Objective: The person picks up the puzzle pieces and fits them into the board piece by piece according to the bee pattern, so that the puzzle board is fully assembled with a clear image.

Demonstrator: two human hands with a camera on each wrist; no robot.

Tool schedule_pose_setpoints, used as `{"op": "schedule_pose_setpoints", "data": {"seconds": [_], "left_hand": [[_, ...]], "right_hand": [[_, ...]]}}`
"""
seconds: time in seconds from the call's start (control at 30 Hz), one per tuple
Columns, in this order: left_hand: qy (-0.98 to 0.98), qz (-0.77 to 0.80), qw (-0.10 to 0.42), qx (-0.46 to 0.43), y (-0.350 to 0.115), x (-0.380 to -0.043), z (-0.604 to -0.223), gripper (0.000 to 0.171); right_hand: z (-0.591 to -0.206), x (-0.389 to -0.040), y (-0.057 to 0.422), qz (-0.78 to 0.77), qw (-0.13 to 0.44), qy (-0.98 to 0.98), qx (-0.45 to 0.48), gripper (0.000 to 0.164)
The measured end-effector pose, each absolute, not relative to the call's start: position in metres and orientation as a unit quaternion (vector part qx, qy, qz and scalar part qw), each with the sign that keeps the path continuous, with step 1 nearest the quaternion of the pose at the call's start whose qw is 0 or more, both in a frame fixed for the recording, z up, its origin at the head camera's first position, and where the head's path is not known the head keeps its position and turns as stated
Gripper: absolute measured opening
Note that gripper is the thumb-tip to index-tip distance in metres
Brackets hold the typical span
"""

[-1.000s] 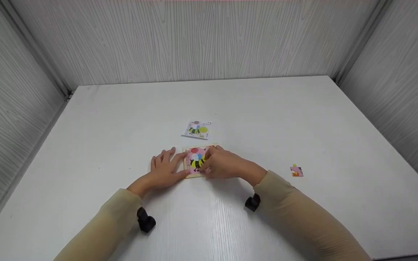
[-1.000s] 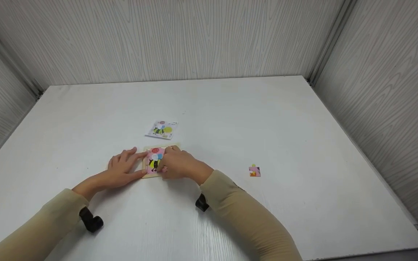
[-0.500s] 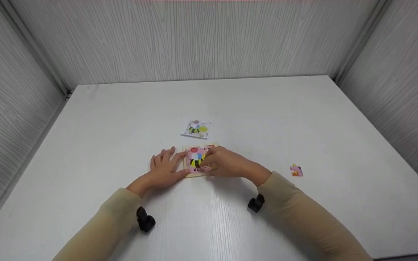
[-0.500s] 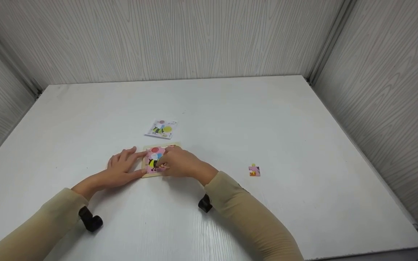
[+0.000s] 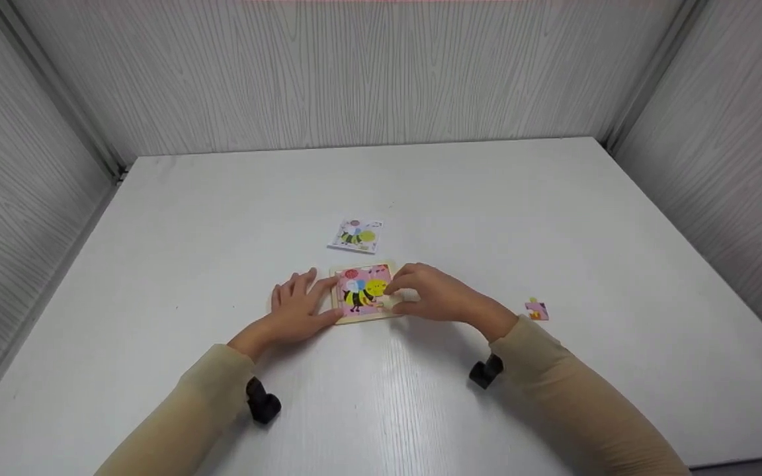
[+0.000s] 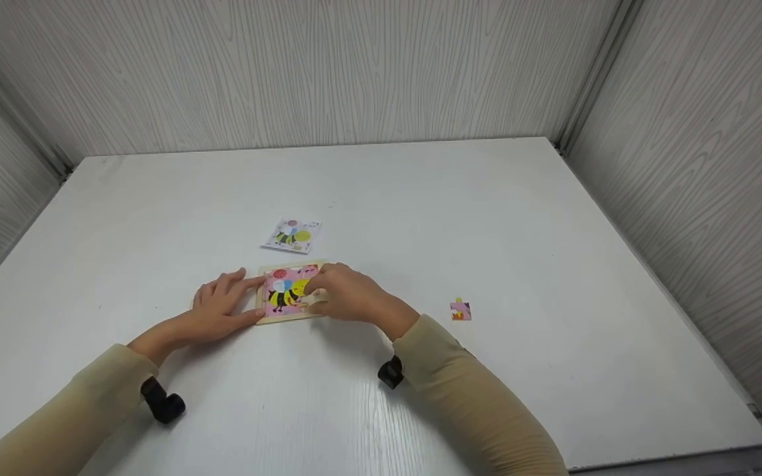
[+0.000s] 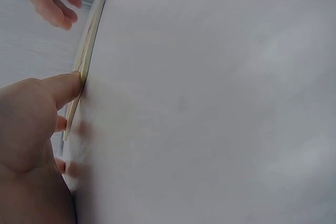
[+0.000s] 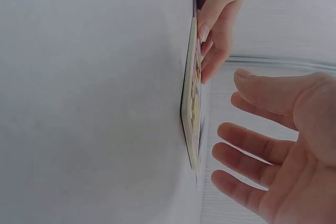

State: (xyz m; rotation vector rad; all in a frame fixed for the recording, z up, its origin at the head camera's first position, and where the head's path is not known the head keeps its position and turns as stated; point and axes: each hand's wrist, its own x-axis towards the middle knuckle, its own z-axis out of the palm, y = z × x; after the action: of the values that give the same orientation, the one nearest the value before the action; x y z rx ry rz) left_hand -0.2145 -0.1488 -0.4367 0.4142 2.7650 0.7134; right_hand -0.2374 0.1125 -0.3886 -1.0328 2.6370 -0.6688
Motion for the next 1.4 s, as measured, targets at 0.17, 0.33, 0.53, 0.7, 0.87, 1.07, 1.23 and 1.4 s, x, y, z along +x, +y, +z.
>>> {"op": "schedule_pose_setpoints", "data": {"seconds": [0.17, 0.33, 0.53, 0.7, 0.87, 1.07, 1.23, 1.4], "left_hand": [[0.950, 0.248, 0.125, 0.143, -0.150, -0.215, -0.437, 0.067], [0.951, 0.246, 0.119, 0.146, -0.150, -0.215, -0.438, 0.067], [0.950, 0.247, 0.127, 0.141, -0.148, -0.215, -0.437, 0.067], [0.950, 0.250, 0.127, 0.140, -0.147, -0.214, -0.436, 0.067], [0.950, 0.249, 0.125, 0.139, -0.148, -0.214, -0.437, 0.068], [0.950, 0.249, 0.125, 0.141, -0.148, -0.215, -0.438, 0.068], [0.949, 0.254, 0.125, 0.142, -0.149, -0.215, -0.438, 0.068], [0.946, 0.262, 0.119, 0.146, -0.150, -0.215, -0.439, 0.068]], "right_hand": [[-0.387, -0.237, 0.124, -0.242, 0.105, 0.898, -0.353, 0.026], [-0.388, -0.237, 0.140, -0.256, 0.091, 0.891, -0.364, 0.026], [-0.388, -0.236, 0.161, -0.272, 0.077, 0.895, -0.346, 0.027], [-0.388, -0.235, 0.179, -0.286, 0.067, 0.893, -0.340, 0.028], [-0.388, -0.234, 0.197, -0.309, 0.071, 0.888, -0.331, 0.030], [-0.388, -0.232, 0.222, -0.319, 0.073, 0.895, -0.304, 0.031], [-0.389, -0.230, 0.243, -0.323, 0.069, 0.900, -0.283, 0.030], [-0.390, -0.226, 0.262, -0.325, 0.076, 0.906, -0.260, 0.030]]}}
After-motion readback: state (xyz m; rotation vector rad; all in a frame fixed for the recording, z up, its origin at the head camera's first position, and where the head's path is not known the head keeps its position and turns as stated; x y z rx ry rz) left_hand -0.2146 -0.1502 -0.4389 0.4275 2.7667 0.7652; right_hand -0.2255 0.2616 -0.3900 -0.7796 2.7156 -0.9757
